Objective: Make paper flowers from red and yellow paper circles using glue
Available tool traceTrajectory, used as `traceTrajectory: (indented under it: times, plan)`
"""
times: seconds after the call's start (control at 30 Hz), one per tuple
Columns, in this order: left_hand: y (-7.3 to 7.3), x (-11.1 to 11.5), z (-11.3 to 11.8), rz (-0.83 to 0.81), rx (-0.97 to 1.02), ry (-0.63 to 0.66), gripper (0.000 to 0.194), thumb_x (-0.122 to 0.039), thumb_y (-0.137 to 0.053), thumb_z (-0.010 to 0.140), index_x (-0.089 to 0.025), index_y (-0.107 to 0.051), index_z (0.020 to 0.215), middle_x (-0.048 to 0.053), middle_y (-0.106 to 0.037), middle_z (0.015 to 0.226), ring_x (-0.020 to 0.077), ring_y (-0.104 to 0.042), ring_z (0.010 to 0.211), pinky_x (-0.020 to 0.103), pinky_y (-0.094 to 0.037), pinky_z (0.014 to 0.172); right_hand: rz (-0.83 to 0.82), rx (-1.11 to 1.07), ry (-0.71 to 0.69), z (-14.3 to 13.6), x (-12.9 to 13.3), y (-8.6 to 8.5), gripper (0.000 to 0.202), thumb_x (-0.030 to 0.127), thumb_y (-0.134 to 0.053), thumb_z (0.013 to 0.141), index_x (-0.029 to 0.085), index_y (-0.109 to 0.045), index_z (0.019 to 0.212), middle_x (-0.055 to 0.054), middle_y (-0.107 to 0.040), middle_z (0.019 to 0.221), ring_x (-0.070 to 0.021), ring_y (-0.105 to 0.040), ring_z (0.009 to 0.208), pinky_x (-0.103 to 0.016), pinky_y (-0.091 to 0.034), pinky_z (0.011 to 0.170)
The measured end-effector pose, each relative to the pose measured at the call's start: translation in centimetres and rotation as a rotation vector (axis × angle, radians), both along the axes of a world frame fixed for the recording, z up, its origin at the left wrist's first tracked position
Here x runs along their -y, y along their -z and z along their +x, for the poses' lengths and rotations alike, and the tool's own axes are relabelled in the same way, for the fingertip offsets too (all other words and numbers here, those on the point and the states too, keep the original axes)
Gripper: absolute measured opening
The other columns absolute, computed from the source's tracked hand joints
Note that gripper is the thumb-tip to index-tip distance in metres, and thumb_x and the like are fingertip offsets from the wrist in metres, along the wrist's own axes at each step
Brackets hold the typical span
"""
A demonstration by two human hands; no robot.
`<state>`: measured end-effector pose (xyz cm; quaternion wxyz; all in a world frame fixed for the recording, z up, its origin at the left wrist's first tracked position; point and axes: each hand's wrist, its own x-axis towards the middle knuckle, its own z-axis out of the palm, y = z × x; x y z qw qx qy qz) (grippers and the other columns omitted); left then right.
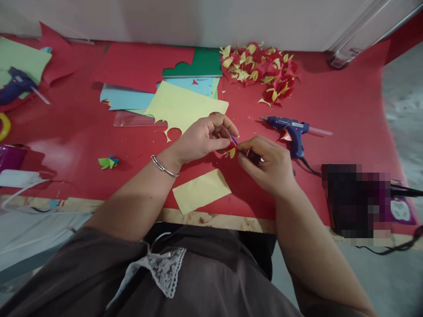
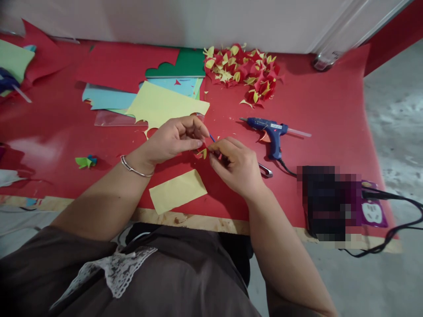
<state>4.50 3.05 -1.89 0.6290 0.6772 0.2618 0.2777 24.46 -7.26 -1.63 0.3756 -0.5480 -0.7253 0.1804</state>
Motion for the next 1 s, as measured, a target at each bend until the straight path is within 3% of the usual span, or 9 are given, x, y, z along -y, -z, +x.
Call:
traceTrajectory:
  times: [0.27,0.43,0.6,0.7,0.8,1.0]
  plan:
    - [-0.4,-0.5,-0.5,-0.032,-0.074,0.081,0.018,-0.014,-0.075,0.083,-0.019,-0.073,0.100,0.004,-0.074,0.089,0.0145,-0.070,0.081,0.029,-0.059,0.074,-0.044,-0.034,-0.044,-0.1,0.2,0.0,0.007,0.023,-0.066,0.092,0.023,-0.071,0.096,-0.002,-0.069,0.084,-0.0158,-0.060,0.066,-0.030,-0.047,0.061]
    - [-0.6,-0.6,-0.8,-0.112,-0.089,0.192,0.023,-0.013,-0.074,0.081,-0.019,-0.072,0.103,0.004,-0.077,0.089,0.0164,-0.073,0.082,0.029,-0.059,0.074,-0.068,-0.054,-0.108,-0.4,0.5,-0.4,0.027,0.017,-0.066,0.090,0.024,-0.073,0.115,-0.002,-0.072,0.096,-0.0145,-0.061,0.068,-0.030,-0.049,0.064]
    - [-0.4,-0.8,-0.9,-0.138,-0.098,0.244,0.024,-0.013,-0.074,0.083,-0.019,-0.071,0.106,0.005,-0.078,0.089,0.0162,-0.074,0.083,0.028,-0.059,0.073,-0.072,-0.044,-0.174,-0.5,0.5,-0.2,0.019,0.016,-0.065,0.091,0.023,-0.073,0.107,-0.003,-0.073,0.095,-0.0147,-0.062,0.069,-0.029,-0.049,0.064]
    - [-0.4,-0.7,-0.8,-0.128,-0.070,0.197,0.018,-0.016,-0.073,0.087,-0.018,-0.071,0.105,0.004,-0.075,0.086,0.0137,-0.072,0.078,0.025,-0.058,0.069,-0.034,-0.085,-0.150,-0.5,0.4,0.0,0.015,0.017,-0.065,0.092,0.022,-0.073,0.103,-0.003,-0.073,0.093,-0.0140,-0.063,0.068,-0.028,-0.049,0.062]
    - [-0.4,-0.4,-0.6,-0.084,-0.012,0.072,0.012,-0.018,-0.071,0.092,-0.018,-0.070,0.104,0.006,-0.077,0.093,0.0133,-0.073,0.079,0.025,-0.060,0.070,0.004,-0.112,-0.071,-0.4,0.3,0.0,0.014,0.017,-0.066,0.091,0.022,-0.073,0.101,-0.001,-0.073,0.089,-0.0122,-0.060,0.063,-0.027,-0.046,0.059]
    - [-1.4,0.9,-0.2,0.286,0.024,-0.142,0.004,-0.018,-0.072,0.093,-0.020,-0.068,0.095,0.005,-0.075,0.096,0.0166,-0.074,0.086,0.030,-0.061,0.074,0.012,-0.161,0.097,0.2,-0.1,0.2,0.009,0.019,-0.070,0.089,0.023,-0.073,0.096,0.001,-0.071,0.081,-0.0116,-0.055,0.058,-0.027,-0.043,0.056]
